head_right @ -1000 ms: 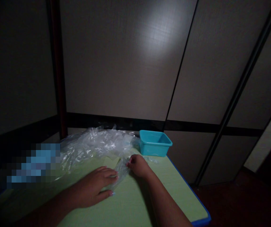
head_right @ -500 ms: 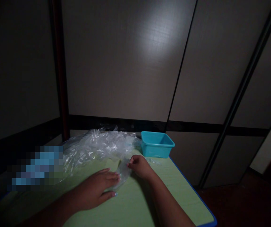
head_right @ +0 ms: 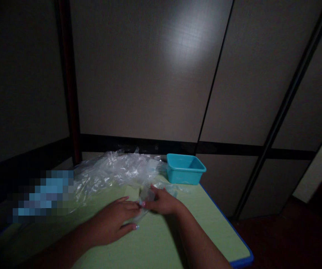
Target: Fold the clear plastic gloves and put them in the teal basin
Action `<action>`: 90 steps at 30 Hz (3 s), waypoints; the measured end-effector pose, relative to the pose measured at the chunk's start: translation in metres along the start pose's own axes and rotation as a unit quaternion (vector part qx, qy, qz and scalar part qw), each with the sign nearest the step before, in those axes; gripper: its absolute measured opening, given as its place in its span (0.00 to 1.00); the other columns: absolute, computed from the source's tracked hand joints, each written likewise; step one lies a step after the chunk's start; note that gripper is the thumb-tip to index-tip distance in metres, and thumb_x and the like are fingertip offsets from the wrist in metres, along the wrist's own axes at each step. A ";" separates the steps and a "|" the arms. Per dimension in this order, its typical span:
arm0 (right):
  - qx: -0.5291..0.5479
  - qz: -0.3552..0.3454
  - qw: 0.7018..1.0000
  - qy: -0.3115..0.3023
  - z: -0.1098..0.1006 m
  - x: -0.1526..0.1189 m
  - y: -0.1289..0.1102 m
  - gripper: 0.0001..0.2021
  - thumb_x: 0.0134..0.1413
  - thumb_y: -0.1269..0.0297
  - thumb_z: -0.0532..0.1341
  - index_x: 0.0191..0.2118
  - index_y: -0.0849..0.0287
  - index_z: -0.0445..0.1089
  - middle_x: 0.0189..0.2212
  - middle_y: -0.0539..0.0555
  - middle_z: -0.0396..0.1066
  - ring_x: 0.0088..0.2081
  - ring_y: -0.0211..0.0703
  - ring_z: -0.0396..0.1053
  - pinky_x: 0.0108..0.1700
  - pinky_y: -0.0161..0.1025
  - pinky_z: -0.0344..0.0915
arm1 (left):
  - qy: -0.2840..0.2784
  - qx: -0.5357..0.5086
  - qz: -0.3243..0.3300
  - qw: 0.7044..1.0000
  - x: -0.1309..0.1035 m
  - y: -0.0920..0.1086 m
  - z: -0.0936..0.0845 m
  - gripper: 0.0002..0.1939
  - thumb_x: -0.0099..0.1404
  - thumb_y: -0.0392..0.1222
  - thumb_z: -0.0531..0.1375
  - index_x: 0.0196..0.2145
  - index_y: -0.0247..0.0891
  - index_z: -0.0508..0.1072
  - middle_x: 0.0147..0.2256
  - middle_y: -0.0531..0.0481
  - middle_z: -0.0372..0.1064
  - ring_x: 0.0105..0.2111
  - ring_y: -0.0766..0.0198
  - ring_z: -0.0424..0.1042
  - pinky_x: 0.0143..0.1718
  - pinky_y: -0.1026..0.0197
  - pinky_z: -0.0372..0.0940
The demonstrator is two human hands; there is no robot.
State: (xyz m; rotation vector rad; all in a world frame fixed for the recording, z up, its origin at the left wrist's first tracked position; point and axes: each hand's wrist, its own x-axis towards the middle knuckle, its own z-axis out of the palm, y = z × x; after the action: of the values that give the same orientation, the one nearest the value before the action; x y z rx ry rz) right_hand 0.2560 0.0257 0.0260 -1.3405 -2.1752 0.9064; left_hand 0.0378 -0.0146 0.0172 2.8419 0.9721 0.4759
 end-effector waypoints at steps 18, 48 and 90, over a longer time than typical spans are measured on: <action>-0.165 -0.077 0.977 -0.109 0.010 0.002 0.002 0.21 0.61 0.55 0.44 0.58 0.51 0.57 0.61 0.54 0.46 0.63 0.49 0.30 0.57 0.60 0.18 | 0.003 -0.008 0.004 1.000 -0.001 -0.001 0.001 0.21 0.60 0.47 0.56 0.51 0.46 0.63 0.51 0.48 0.65 0.50 0.56 0.64 0.55 0.49 0.49; -0.159 -0.109 0.968 -0.163 0.014 0.000 -0.003 0.29 0.59 0.66 0.46 0.63 0.48 0.34 0.64 0.51 0.34 0.63 0.47 0.33 0.58 0.60 0.22 | 0.025 -0.023 0.036 0.999 0.000 0.000 -0.011 0.14 0.61 0.44 0.56 0.45 0.44 0.69 0.46 0.49 0.68 0.46 0.57 0.65 0.51 0.55 0.54; -0.375 -0.100 0.920 -0.059 0.037 -0.006 -0.023 0.40 0.44 0.70 0.49 0.64 0.61 0.32 0.64 0.57 0.33 0.63 0.48 0.29 0.57 0.62 0.24 | 0.196 -0.194 -0.266 0.924 0.016 -0.031 0.023 0.12 0.56 0.28 0.56 0.37 0.40 0.65 0.21 0.59 0.61 0.23 0.68 0.63 0.24 0.69 0.53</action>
State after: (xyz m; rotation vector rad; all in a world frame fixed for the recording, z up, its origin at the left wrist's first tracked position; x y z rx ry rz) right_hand 0.2205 0.0011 0.0165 -1.3379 -2.8370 0.0426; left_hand 0.0393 0.0196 -0.0066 2.0517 1.4552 1.0477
